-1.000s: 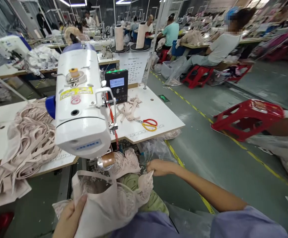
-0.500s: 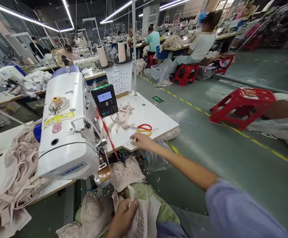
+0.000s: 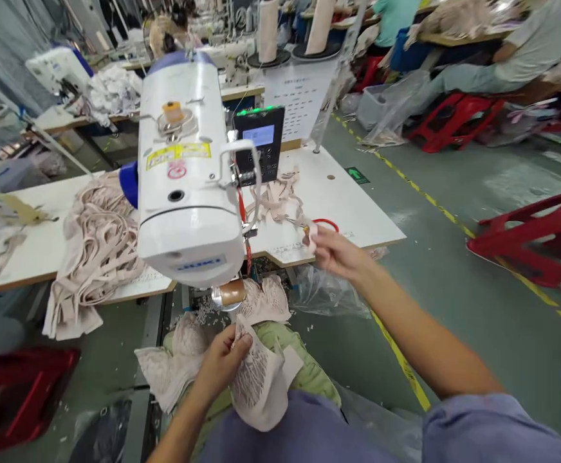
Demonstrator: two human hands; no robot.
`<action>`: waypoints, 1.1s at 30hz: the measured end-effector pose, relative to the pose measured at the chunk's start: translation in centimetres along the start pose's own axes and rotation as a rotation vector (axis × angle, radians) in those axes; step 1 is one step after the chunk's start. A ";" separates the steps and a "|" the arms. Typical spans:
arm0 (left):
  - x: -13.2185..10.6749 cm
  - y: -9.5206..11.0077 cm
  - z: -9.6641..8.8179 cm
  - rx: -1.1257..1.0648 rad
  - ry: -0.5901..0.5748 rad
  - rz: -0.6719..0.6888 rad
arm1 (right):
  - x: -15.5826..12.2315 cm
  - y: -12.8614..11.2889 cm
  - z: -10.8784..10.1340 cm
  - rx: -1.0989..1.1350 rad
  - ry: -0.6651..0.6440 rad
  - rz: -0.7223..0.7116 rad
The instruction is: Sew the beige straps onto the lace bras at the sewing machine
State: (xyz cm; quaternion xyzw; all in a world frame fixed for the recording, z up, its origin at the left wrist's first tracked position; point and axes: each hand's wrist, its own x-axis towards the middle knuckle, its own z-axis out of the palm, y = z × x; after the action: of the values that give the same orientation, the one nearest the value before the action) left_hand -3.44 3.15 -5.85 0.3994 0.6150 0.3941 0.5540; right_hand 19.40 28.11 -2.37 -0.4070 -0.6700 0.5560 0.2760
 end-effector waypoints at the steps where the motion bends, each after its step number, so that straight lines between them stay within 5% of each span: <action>1: -0.1 0.2 -0.2 -0.003 -0.004 0.000 | -2.3 0.3 1.3 0.238 -0.077 0.036; 5: -0.7 1.3 -0.5 0.100 -0.026 0.037 | -9.1 0.5 7.3 0.456 -0.381 0.136; 11: -1.1 2.4 0.2 0.270 -0.022 0.069 | -9.9 -1.0 11.9 0.196 -0.522 -0.105; 20: -2.1 2.8 -1.3 0.005 -0.019 0.017 | -9.7 -0.8 13.6 0.140 -0.398 -0.192; 25: -2.1 3.1 -1.3 0.176 0.116 0.223 | -9.6 -1.4 13.8 0.198 -0.362 -0.187; 29: -1.5 2.2 -0.5 0.183 0.055 0.398 | -9.6 -2.1 14.2 0.260 -0.300 -0.197; 33: -1.6 0.1 0.8 0.146 0.042 0.400 | -9.2 -2.2 14.2 0.331 -0.232 -0.207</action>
State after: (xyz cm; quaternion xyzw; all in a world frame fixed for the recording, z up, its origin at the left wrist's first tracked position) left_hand -2.55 1.73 -5.24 0.5444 0.5617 0.4589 0.4214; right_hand 11.98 12.78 -2.74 -0.2185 -0.6352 0.6702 0.3157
